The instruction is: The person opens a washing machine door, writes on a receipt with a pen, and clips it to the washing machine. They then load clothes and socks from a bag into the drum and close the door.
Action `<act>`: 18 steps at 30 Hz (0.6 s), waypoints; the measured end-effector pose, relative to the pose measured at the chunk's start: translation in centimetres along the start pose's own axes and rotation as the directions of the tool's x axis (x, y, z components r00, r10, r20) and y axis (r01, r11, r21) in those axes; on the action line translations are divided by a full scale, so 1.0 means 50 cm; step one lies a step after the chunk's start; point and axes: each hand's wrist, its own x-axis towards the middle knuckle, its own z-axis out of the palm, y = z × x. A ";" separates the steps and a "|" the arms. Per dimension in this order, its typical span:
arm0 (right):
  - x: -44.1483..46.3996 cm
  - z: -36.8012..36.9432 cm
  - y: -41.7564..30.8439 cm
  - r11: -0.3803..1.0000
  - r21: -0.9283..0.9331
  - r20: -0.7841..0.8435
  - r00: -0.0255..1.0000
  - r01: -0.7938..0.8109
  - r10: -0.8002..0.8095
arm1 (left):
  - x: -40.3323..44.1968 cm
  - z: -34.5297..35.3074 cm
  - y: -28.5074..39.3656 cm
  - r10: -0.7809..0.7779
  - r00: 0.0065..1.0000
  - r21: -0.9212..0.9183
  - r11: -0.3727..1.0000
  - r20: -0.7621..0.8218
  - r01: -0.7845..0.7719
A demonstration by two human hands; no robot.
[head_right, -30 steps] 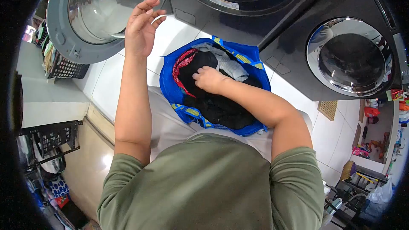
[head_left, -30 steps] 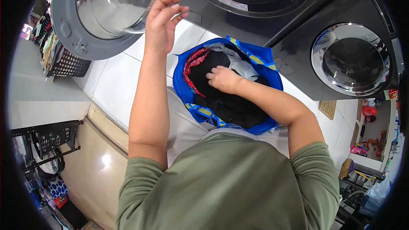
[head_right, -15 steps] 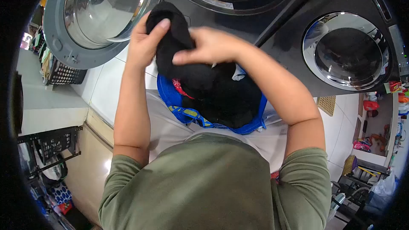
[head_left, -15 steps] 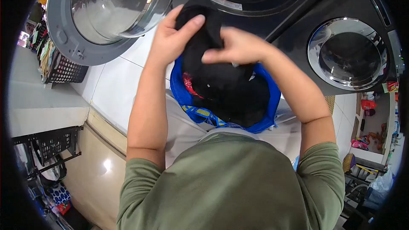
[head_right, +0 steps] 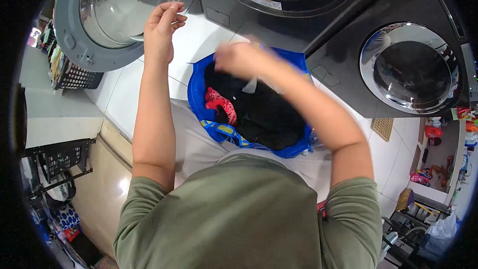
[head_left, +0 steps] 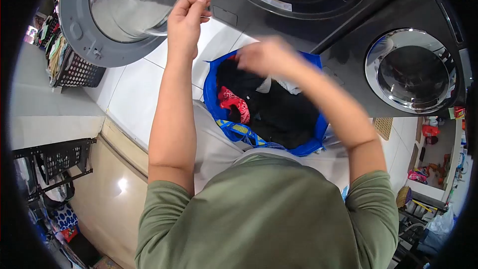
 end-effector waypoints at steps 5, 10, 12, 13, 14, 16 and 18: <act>-0.058 0.397 0.049 0.940 -0.329 0.243 0.970 0.096 -0.015 | -0.010 0.012 -0.003 -0.013 1.000 0.046 0.999 0.007 0.013; -0.060 0.189 0.002 0.921 0.257 0.495 0.778 0.293 -0.386 | -0.012 -0.004 0.003 -0.022 0.999 0.144 0.989 0.042 0.016; -0.040 -0.014 -0.034 0.970 0.237 0.565 0.820 -0.049 -0.097 | -0.010 -0.003 0.005 -0.044 0.998 0.143 0.989 0.039 0.038; -0.023 -0.094 -0.019 0.955 0.285 0.450 0.891 -0.080 -0.059 | -0.010 -0.002 0.007 -0.054 0.998 0.145 0.988 0.035 0.048; -0.018 -0.176 0.002 0.932 0.355 0.184 0.983 -0.076 0.010 | -0.010 -0.001 0.008 -0.065 0.997 0.134 0.989 0.042 0.059; 0.041 -0.310 0.116 0.820 0.555 -0.297 0.954 0.138 0.041 | -0.012 0.002 0.006 -0.094 0.994 0.118 0.989 0.058 0.087; 0.061 -0.411 0.137 0.852 0.456 -0.789 0.560 0.260 0.252 | -0.018 0.008 0.005 -0.077 0.996 0.153 0.986 0.046 0.069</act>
